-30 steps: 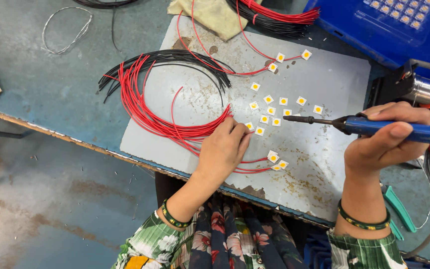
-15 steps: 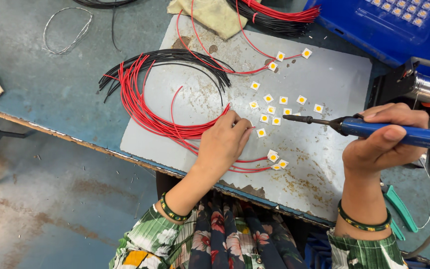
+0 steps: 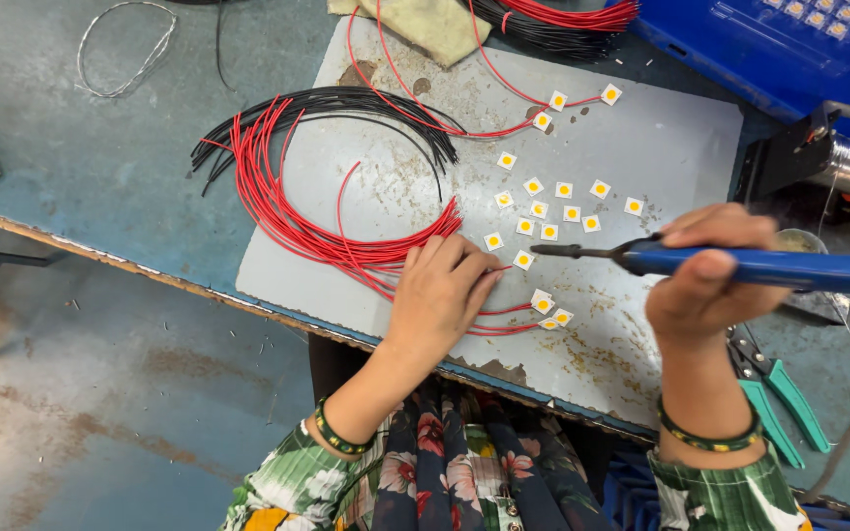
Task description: The person uses a soldering iron to attach red and black wires to small square LED modules on a white work mat. They repeatedly position the wire ends, apply solder, and move completed units aside while continuing the process.
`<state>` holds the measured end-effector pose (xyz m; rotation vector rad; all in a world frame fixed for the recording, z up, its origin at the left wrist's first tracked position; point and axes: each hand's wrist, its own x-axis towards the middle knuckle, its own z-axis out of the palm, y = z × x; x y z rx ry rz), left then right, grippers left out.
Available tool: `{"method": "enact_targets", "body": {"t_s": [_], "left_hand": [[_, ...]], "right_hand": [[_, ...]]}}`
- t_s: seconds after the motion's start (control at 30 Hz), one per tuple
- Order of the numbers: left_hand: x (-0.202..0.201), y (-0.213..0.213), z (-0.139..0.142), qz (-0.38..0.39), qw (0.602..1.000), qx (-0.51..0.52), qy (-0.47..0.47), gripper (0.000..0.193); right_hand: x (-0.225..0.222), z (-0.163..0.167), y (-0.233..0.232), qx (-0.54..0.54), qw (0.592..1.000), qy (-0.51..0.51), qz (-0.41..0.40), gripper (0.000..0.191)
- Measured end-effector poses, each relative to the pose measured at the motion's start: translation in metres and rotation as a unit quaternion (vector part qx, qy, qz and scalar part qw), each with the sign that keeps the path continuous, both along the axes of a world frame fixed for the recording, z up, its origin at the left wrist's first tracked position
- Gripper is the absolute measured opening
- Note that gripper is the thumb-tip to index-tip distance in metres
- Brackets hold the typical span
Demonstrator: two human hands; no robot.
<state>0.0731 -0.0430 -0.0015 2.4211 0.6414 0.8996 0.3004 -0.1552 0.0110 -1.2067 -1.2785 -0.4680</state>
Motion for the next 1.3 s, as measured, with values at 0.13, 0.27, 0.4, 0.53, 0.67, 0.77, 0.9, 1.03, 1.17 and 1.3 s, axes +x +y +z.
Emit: {"method": "enact_targets", "body": {"t_s": [0.13, 0.27, 0.4, 0.53, 0.67, 0.77, 0.9, 1.03, 1.17, 1.3], "left_hand": [[0.004, -0.002, -0.003, 0.008, 1.000, -0.002, -0.004, 0.010], [0.004, -0.002, -0.007, 0.004, 1.000, -0.013, 0.002, 0.009], [0.005, -0.002, -0.009, 0.003, 1.000, -0.014, 0.003, 0.009], [0.004, -0.002, -0.009, 0.001, 1.000, -0.014, 0.001, 0.010], [0.005, -0.002, -0.008, 0.003, 1.000, -0.017, 0.007, 0.009], [0.005, -0.002, -0.008, 0.003, 1.000, -0.016, 0.011, 0.009], [0.005, -0.002, -0.009, 0.005, 1.000, -0.011, 0.014, 0.009], [0.005, -0.003, -0.009, 0.004, 1.000, -0.014, 0.011, 0.009], [0.005, -0.003, -0.009, 0.005, 1.000, -0.012, 0.017, 0.009], [0.005, -0.003, -0.009, 0.005, 1.000, -0.011, 0.015, 0.010]], "right_hand": [[-0.012, 0.001, 0.001, -0.060, 0.998, 0.009, 0.027, 0.051], [-0.015, 0.001, 0.000, -0.088, 0.996, 0.000, 0.030, 0.052], [-0.016, 0.001, 0.000, -0.109, 0.994, -0.018, 0.022, 0.050], [-0.017, 0.001, 0.001, -0.113, 0.993, -0.023, 0.024, 0.050], [-0.017, 0.001, 0.000, -0.116, 0.993, -0.024, 0.027, 0.050], [-0.017, 0.000, 0.001, -0.112, 0.993, -0.024, 0.027, 0.050], [-0.017, 0.000, 0.000, -0.115, 0.993, -0.026, 0.024, 0.050], [-0.017, 0.000, 0.000, -0.118, 0.992, -0.030, 0.025, 0.050], [-0.018, 0.001, 0.000, -0.120, 0.992, -0.028, 0.024, 0.050], [-0.019, 0.002, 0.000, -0.124, 0.992, -0.032, 0.023, 0.050]]}}
